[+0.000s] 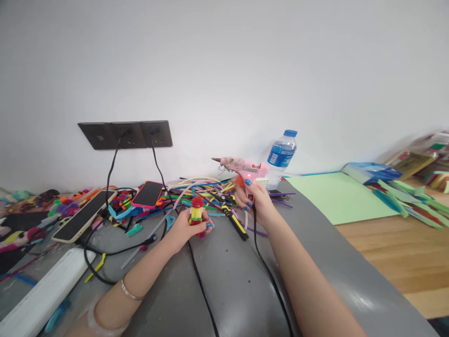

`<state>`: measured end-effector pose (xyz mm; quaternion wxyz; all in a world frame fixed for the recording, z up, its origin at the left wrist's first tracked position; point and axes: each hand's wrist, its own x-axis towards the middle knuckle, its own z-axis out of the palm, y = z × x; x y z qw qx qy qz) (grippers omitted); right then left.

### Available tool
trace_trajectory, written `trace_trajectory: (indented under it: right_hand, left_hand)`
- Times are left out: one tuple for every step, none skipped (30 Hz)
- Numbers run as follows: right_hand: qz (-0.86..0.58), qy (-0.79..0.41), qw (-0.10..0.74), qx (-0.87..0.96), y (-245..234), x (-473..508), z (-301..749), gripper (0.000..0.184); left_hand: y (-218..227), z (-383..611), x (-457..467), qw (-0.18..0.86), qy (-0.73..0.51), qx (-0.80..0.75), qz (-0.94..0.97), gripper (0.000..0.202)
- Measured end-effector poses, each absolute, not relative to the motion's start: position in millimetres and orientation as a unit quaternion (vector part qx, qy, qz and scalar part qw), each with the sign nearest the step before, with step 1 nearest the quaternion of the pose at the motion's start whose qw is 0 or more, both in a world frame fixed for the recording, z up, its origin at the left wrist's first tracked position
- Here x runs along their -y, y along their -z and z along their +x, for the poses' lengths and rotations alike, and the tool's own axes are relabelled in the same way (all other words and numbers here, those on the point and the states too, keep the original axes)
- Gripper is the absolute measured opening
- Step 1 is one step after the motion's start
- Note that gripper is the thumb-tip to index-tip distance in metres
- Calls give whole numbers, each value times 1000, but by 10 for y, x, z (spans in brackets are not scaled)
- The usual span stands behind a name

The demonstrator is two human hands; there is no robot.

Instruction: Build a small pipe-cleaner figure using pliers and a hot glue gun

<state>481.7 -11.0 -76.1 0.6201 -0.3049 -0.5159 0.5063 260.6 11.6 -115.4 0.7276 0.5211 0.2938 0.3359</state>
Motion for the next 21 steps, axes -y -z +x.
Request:
trace_trajectory:
  right_hand:
    - [-300, -511, 618, 517, 757, 114, 4810, 30]
    - [-296, -515, 615, 518, 753, 119, 4805, 30]
    - [-294, -519, 610, 521, 750, 125, 4802, 30]
    - [-294, -523, 603, 525, 747, 133, 4803, 31]
    - [-295, -526, 595, 531, 747, 141, 4809, 31]
    - [-296, -528, 587, 538, 748, 150, 4820, 32]
    - [-299, -527, 578, 547, 750, 160, 4836, 34]
    - [-305, -523, 569, 556, 752, 171, 4856, 36]
    - [-313, -516, 560, 568, 753, 182, 4878, 38]
    - [-322, -509, 548, 581, 753, 194, 4900, 41]
    - [-330, -502, 534, 595, 751, 205, 4921, 45]
    - [-340, -497, 518, 607, 748, 215, 4940, 47]
    - [-348, -495, 503, 617, 744, 223, 4954, 48]
    - [-353, -495, 490, 625, 742, 230, 4964, 49]
    - [-356, -496, 478, 631, 742, 234, 4970, 49]
    - [-360, -496, 469, 636, 745, 235, 4973, 49]
    - [-365, -494, 458, 642, 751, 235, 4973, 49]
    - [-371, -490, 448, 650, 761, 232, 4970, 49]
    - [-378, -484, 438, 657, 772, 228, 4965, 50]
    - [-386, -477, 429, 662, 783, 223, 4958, 50]
    - [-394, -471, 422, 667, 792, 218, 4948, 51]
  left_hand:
    - [1156, 2609, -115, 727, -335, -297, 521, 31]
    - [1162, 2612, -114, 728, -335, -300, 518, 33]
    - [1170, 2615, -115, 730, -335, -304, 512, 35]
    - [1179, 2618, -116, 733, -336, -308, 504, 36]
    - [1189, 2619, -119, 738, -337, -310, 496, 37]
    - [1197, 2618, -122, 741, -340, -311, 489, 38]
    - [1203, 2616, -126, 742, -343, -310, 485, 38]
    - [1206, 2614, -130, 741, -346, -311, 485, 37]
    - [1205, 2611, -134, 739, -349, -311, 485, 36]
    - [1201, 2608, -137, 737, -353, -312, 485, 36]
    - [1196, 2607, -138, 736, -355, -315, 483, 35]
    - [1188, 2607, -139, 735, -358, -317, 480, 34]
    - [1181, 2608, -138, 734, -362, -318, 478, 34]
    - [1174, 2609, -137, 734, -366, -318, 475, 33]
    - [1169, 2611, -136, 734, -369, -317, 474, 33]
    - [1165, 2612, -134, 734, -370, -317, 473, 33]
    - [1163, 2612, -133, 734, -370, -316, 474, 33]
    - [1163, 2611, -132, 734, -369, -316, 475, 32]
    - [1165, 2609, -131, 732, -367, -318, 478, 32]
    - [1167, 2606, -131, 730, -363, -320, 482, 32]
    - [1169, 2604, -130, 728, -360, -323, 486, 32]
